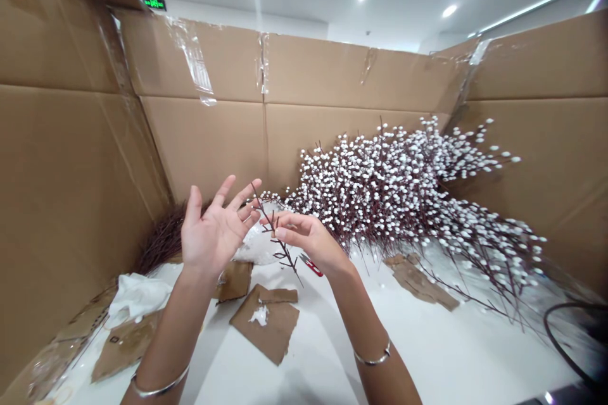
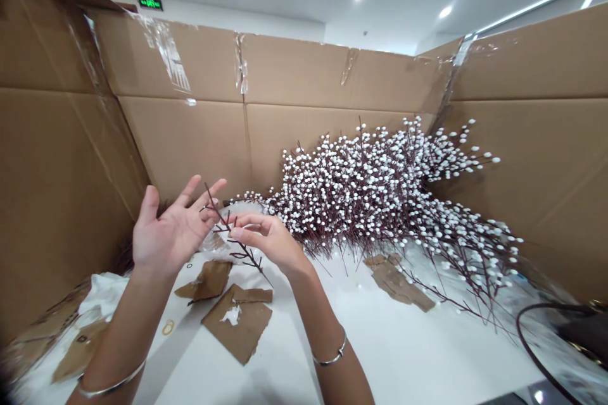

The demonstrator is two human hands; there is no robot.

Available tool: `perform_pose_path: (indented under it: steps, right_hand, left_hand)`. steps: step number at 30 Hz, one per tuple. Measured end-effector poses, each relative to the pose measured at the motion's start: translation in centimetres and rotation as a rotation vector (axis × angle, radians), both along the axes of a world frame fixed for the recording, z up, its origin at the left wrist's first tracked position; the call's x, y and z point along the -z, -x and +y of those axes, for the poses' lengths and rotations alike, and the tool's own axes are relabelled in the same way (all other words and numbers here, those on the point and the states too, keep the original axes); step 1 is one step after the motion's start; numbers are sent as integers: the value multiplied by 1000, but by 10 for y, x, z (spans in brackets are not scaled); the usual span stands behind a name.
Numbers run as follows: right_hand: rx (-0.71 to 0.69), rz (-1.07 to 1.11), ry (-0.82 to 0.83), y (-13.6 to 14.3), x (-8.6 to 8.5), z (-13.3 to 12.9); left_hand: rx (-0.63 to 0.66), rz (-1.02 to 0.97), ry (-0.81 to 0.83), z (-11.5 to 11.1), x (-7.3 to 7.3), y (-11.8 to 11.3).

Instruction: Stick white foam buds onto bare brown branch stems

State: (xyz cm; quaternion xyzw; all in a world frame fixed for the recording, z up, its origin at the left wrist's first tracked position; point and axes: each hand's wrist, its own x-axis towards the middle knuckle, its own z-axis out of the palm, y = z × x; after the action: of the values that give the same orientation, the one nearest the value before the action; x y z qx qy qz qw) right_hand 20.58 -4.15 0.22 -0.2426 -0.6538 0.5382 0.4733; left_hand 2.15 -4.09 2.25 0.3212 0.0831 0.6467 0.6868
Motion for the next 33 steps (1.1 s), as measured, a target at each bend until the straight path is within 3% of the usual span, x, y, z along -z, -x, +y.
perform_pose_path:
  steps: [20,33]
  right_hand:
    - [-28,33,-10,-1,1,0]
    - [44,9,-71,-3,-2,-3]
  left_hand:
    - [17,16,-23,0,1,1]
    - [-25,10,-44,4,2,8]
